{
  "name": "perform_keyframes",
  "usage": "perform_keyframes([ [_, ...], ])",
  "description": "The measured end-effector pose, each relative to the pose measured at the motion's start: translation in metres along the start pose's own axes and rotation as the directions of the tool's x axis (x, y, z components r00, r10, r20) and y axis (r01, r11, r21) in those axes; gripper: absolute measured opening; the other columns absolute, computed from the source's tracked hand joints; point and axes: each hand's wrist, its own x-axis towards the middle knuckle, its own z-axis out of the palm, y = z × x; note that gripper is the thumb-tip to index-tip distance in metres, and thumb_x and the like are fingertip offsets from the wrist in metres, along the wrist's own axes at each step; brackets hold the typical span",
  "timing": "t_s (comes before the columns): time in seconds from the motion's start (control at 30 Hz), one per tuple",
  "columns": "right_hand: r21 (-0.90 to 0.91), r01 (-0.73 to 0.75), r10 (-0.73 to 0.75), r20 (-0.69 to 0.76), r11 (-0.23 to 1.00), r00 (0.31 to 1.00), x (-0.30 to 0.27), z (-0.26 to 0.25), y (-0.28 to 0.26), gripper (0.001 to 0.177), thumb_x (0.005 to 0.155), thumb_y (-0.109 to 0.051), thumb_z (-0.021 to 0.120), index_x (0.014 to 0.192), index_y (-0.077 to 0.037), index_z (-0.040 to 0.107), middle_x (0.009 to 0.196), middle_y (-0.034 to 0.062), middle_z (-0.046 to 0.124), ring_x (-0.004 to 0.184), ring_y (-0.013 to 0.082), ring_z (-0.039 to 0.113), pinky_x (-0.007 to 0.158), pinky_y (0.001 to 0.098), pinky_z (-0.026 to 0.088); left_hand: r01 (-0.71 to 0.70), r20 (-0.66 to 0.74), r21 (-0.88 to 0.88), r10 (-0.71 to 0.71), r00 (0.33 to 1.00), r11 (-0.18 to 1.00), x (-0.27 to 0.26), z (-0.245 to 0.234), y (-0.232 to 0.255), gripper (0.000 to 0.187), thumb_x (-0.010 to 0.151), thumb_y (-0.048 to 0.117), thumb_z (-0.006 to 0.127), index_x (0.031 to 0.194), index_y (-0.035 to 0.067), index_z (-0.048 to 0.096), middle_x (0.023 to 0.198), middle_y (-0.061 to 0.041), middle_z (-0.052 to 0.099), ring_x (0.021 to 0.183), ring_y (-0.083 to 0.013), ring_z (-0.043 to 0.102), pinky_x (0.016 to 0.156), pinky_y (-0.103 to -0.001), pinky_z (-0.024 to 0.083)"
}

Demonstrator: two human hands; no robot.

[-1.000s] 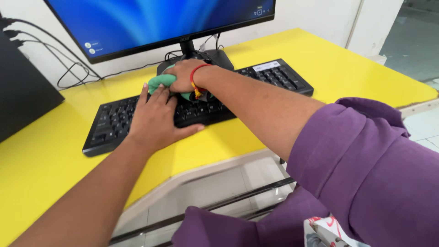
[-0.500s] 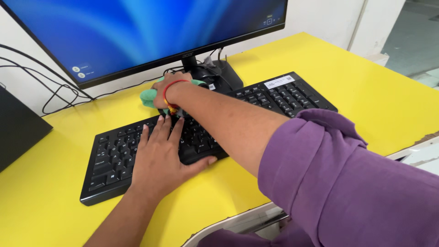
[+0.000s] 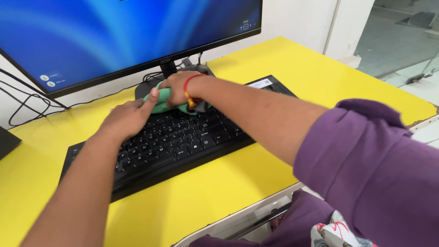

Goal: The person wipes a computer keyboard and a mouse with a cloth on a yellow desk.

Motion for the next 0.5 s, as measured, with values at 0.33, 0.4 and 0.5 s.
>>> perform_keyframes([
  [0.33, -0.016, -0.022, 0.022, 0.043, 1.0, 0.999, 0.008, 0.0, 0.007, 0.073, 0.076, -0.043, 0.071, 0.147, -0.036, 0.055, 0.141, 0.0092, 0.063, 0.129, 0.0288, 0.06, 0.108, 0.043, 0.049, 0.007, -0.01, 0.01, -0.007, 1.0, 1.0, -0.003, 0.012, 0.016, 0.109, 0.086, 0.09, 0.02, 0.138, 0.004, 0.063, 0.125, -0.029, 0.068, 0.124, -0.0424, 0.062, 0.106, -0.051, 0.048],
  [0.4, -0.025, -0.03, 0.032, 0.087, 0.999, 0.996, 0.004, -0.006, 0.022, 0.075, 0.073, -0.039, 0.073, 0.146, -0.037, 0.055, 0.14, 0.0078, 0.063, 0.128, 0.0283, 0.061, 0.107, 0.0435, 0.049, 0.001, -0.009, 0.003, -0.001, 1.0, 1.0, -0.003, 0.011, 0.014, 0.109, 0.086, 0.09, 0.021, 0.128, 0.003, 0.072, 0.124, -0.029, 0.069, 0.124, -0.0428, 0.062, 0.107, -0.05, 0.048],
  [0.5, -0.115, -0.058, 0.073, 0.131, 0.992, 0.989, 0.005, -0.01, 0.027, 0.075, 0.071, -0.035, 0.075, 0.144, -0.036, 0.056, 0.14, 0.0055, 0.062, 0.127, 0.0289, 0.06, 0.105, 0.0457, 0.049, -0.003, -0.014, -0.004, 0.003, 1.0, 1.0, 0.0, 0.015, 0.008, 0.11, 0.086, 0.09, 0.021, 0.122, 0.001, 0.074, 0.123, -0.029, 0.069, 0.122, -0.0447, 0.062, 0.107, -0.05, 0.047],
])
